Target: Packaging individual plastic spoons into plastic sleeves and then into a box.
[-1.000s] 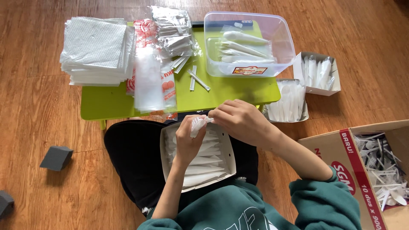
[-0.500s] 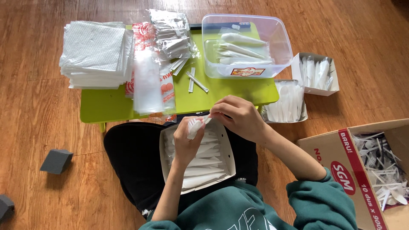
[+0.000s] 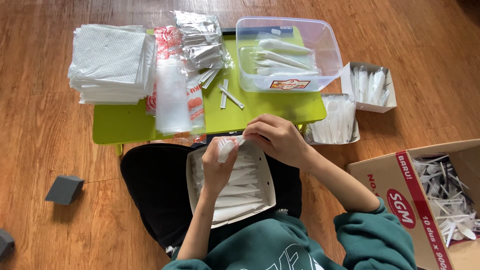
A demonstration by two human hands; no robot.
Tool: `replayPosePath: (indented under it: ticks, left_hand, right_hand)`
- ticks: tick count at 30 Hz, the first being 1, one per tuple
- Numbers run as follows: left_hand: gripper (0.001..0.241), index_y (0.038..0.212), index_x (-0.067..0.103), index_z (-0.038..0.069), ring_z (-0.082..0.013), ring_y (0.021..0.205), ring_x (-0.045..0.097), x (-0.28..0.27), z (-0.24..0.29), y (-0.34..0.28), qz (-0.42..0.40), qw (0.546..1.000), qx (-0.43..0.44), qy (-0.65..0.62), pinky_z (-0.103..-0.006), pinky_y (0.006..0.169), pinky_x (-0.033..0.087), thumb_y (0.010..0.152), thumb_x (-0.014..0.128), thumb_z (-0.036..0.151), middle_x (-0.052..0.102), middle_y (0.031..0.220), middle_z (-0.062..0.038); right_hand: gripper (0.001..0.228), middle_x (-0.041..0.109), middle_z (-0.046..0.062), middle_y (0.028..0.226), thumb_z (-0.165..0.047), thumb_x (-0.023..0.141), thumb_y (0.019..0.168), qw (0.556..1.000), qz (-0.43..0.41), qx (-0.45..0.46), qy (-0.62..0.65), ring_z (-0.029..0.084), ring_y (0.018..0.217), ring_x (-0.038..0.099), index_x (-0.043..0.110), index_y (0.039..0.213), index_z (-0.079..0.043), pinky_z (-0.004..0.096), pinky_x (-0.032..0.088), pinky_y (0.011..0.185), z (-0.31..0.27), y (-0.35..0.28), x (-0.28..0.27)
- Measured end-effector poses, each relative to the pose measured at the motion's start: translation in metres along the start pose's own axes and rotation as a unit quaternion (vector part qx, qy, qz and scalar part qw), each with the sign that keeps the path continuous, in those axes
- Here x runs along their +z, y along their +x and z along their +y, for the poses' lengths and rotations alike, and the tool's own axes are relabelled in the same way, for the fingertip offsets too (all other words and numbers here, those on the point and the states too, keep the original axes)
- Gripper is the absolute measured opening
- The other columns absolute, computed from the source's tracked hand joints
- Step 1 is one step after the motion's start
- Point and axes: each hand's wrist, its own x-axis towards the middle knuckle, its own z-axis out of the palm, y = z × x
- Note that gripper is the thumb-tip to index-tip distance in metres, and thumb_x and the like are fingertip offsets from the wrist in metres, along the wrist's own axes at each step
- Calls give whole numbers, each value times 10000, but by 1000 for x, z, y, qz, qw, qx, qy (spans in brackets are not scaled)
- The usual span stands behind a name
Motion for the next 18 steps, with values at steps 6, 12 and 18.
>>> replayPosePath:
  ticks: [6, 12, 18]
  left_hand:
    - [61, 921, 698, 49, -304, 754, 711, 0, -3, -1, 4, 1000, 0, 10, -348, 719, 537, 925, 757, 62, 732, 886, -116]
    - [48, 934, 705, 54, -295, 818, 740, 0, -5, -2, -1, 1000, 4, 6, -343, 762, 549, 919, 749, 42, 756, 929, -92]
    - [85, 951, 712, 40, -309, 841, 746, -1, -5, -3, -6, 1000, 18, 15, -359, 778, 559, 897, 749, -14, 752, 939, -103]
  right_hand:
    - [32, 709, 42, 996, -127, 701, 977, 999, -30, -17, -9, 276, 858, 707, 708, 1008, -124, 376, 575, 735, -2, 3, -5]
    - [86, 676, 40, 1004, -167, 715, 947, 996, -58, 9, -61, 285, 842, 693, 662, 1012, -151, 401, 569, 722, 4, -3, 0]
    - [136, 649, 18, 1010, -194, 737, 917, 992, -73, 20, -98, 274, 842, 680, 611, 948, -155, 394, 555, 713, 8, -4, 2]
